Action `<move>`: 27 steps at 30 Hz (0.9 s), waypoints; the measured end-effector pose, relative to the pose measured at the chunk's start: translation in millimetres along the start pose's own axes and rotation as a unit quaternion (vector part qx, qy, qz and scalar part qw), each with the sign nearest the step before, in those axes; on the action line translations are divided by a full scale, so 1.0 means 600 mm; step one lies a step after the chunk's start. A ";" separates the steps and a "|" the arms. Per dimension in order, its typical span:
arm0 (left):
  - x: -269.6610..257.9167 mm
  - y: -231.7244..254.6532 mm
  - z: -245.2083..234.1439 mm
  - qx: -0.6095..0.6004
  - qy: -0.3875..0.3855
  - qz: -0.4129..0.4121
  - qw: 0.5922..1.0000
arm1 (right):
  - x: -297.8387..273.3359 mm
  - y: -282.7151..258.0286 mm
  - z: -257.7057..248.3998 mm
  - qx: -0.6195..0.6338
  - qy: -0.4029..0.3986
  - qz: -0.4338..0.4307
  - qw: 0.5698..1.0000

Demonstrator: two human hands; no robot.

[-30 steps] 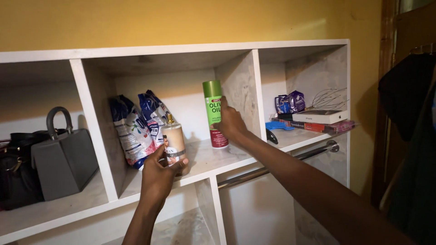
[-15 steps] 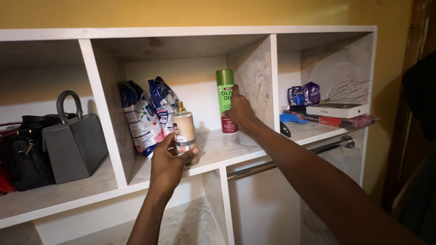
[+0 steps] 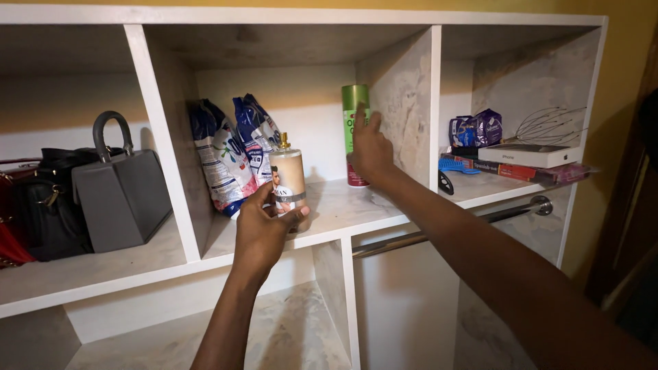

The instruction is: Moving various household items from a bed and organizing them onto closet shelves.

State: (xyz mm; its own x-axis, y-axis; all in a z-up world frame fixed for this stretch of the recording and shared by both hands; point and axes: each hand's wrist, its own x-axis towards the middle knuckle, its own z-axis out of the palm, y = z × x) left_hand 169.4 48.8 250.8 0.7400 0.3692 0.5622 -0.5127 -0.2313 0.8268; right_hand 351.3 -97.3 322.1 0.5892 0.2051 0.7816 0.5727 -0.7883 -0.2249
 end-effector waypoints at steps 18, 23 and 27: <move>-0.006 0.014 -0.002 0.013 -0.002 0.009 1.000 | -0.009 0.042 -0.004 -0.093 -0.120 -0.248 0.957; -0.008 0.011 0.004 0.011 -0.001 0.006 1.000 | 0.013 0.049 0.008 -0.101 -0.148 -0.247 0.952; -0.006 -0.001 0.004 0.005 0.002 0.000 1.000 | -0.025 -0.006 -0.044 0.196 -0.201 -0.139 0.950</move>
State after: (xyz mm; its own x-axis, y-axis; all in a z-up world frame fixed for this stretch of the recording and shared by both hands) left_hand 168.2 45.2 248.1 0.7381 0.3724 0.5626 -0.5083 -0.2413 0.8267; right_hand 325.6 -112.8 326.4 0.5085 0.6412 0.5748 0.8601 -0.4103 -0.3031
